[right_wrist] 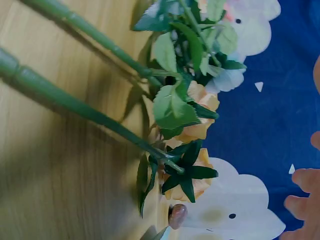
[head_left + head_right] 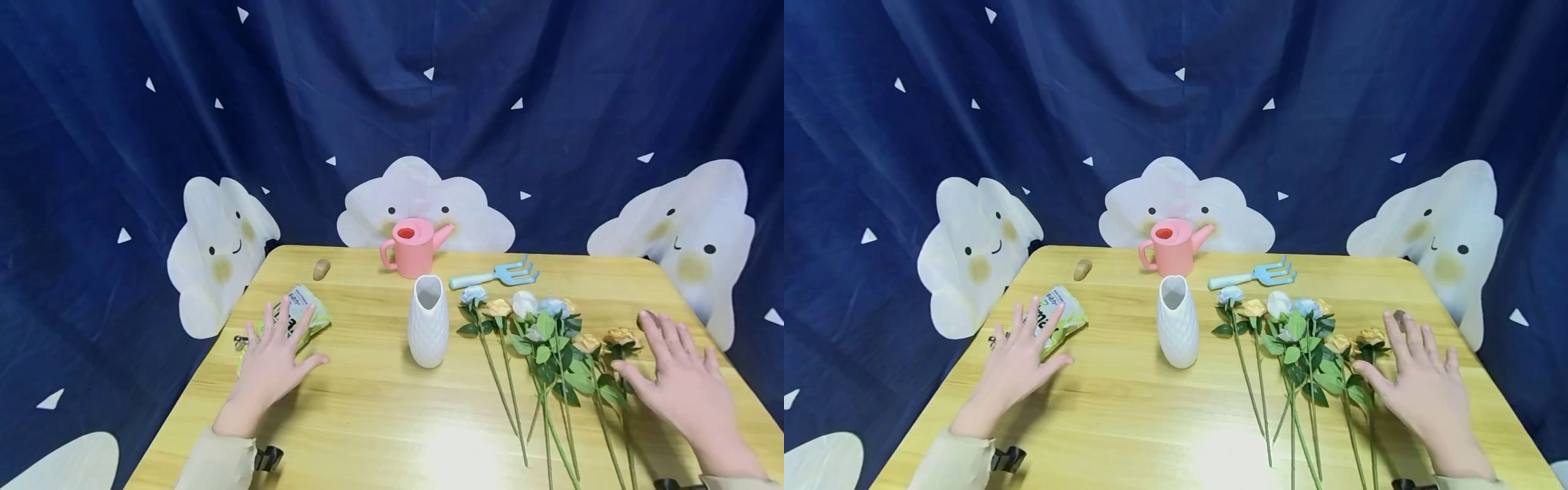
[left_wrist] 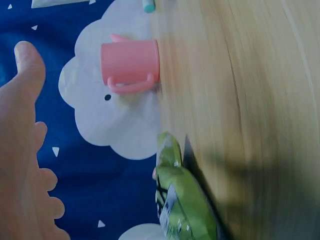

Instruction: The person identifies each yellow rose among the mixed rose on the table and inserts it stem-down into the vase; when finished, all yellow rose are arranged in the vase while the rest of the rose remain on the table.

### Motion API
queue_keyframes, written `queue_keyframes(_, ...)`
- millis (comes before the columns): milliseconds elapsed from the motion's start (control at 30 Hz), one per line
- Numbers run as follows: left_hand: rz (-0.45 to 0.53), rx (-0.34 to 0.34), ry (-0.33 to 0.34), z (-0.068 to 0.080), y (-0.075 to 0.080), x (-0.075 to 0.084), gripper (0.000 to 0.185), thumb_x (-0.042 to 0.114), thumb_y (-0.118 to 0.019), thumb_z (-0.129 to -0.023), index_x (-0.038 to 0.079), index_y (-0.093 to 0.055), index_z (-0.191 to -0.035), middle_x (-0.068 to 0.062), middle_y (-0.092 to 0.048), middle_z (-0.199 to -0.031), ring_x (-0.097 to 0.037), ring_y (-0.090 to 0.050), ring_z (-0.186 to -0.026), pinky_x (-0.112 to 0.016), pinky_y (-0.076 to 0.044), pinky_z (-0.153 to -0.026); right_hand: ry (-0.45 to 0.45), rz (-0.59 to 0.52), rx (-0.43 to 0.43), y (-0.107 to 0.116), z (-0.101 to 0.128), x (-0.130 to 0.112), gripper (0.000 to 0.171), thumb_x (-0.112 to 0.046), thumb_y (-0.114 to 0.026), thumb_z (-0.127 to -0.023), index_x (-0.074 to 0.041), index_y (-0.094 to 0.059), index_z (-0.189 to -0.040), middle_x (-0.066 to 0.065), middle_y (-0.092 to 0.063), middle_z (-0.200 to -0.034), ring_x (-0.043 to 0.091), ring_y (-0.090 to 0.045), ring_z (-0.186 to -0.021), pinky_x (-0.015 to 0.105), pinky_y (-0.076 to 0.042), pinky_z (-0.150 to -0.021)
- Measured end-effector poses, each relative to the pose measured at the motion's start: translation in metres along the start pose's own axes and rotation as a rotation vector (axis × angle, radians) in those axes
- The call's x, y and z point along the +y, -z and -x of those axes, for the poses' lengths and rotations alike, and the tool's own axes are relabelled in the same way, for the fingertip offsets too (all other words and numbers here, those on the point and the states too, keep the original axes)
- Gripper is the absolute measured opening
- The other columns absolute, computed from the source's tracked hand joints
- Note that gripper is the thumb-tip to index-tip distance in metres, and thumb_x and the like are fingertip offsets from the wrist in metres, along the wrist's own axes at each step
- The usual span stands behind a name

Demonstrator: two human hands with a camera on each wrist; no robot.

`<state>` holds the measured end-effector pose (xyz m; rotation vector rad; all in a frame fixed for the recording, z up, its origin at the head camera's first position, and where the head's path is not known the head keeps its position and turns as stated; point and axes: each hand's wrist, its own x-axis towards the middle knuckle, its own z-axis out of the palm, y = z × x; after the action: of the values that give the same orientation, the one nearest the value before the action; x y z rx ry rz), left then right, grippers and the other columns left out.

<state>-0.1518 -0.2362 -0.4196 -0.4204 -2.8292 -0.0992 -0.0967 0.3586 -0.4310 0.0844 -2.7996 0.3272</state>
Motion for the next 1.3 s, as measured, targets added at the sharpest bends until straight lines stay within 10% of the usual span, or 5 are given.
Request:
queue_keyframes(200,0.245,-0.055,0.038,-0.007,-0.005,0.018,0.087,0.063,-0.052,-0.083,0.033,-0.005,-0.15,-0.021,-0.008,-0.152,-0.044,-0.008,-0.136,-0.072,-0.019,-0.095,-0.168,-0.328,-0.038,0.007,0.009,0.004,0.077,-0.032,-0.052,-0.094,-0.021,-0.001,-0.15,0.034,-0.015,-0.144,0.058,-0.021,-0.124,0.07,-0.015,-0.096)
queue_keyframes(433,0.754,-0.039,0.073,-0.019,-0.024,0.044,0.097,0.053,-0.071,-0.074,0.03,-0.014,-0.149,-0.006,-0.018,-0.152,-0.032,-0.023,-0.135,-0.052,-0.026,-0.105,-0.365,-0.678,-0.036,0.001,0.02,0.016,0.065,-0.026,-0.054,-0.095,-0.003,-0.023,-0.146,-0.019,-0.061,-0.102,-0.017,-0.051,-0.084,0.008,-0.046,-0.061)
queue_keyframes(733,1.536,-0.042,0.156,-0.036,-0.064,0.087,0.082,0.003,-0.075,-0.076,0.003,-0.03,-0.144,-0.025,-0.036,-0.141,-0.041,-0.037,-0.127,-0.048,-0.032,-0.103,-0.55,-1.042,-0.311,-0.019,0.034,0.038,0.012,-0.015,-0.058,-0.093,-0.021,-0.053,-0.102,-0.009,-0.066,-0.082,0.014,-0.066,-0.073,0.031,-0.056,-0.063)
queue_keyframes(933,1.618,-0.055,0.202,-0.041,-0.082,0.112,0.071,-0.003,-0.072,-0.077,-0.004,-0.036,-0.138,-0.031,-0.039,-0.135,-0.044,-0.041,-0.122,-0.05,-0.034,-0.101,-0.662,-1.182,-0.458,-0.027,0.03,0.039,0.021,-0.01,-0.057,-0.093,-0.002,-0.05,-0.111,-0.002,-0.067,-0.087,0.02,-0.066,-0.078,0.037,-0.055,-0.072)
queue_keyframes(1300,1.683,-0.04,0.174,-0.048,-0.088,0.144,0.072,-0.011,-0.073,-0.071,-0.007,-0.039,-0.134,-0.027,-0.046,-0.13,-0.039,-0.043,-0.12,-0.045,-0.039,-0.099,-0.735,-1.059,-0.516,-0.028,0.019,0.027,0.061,-0.016,-0.063,-0.089,0.018,-0.032,-0.13,0.002,-0.064,-0.084,0.021,-0.065,-0.075,0.036,-0.055,-0.072)
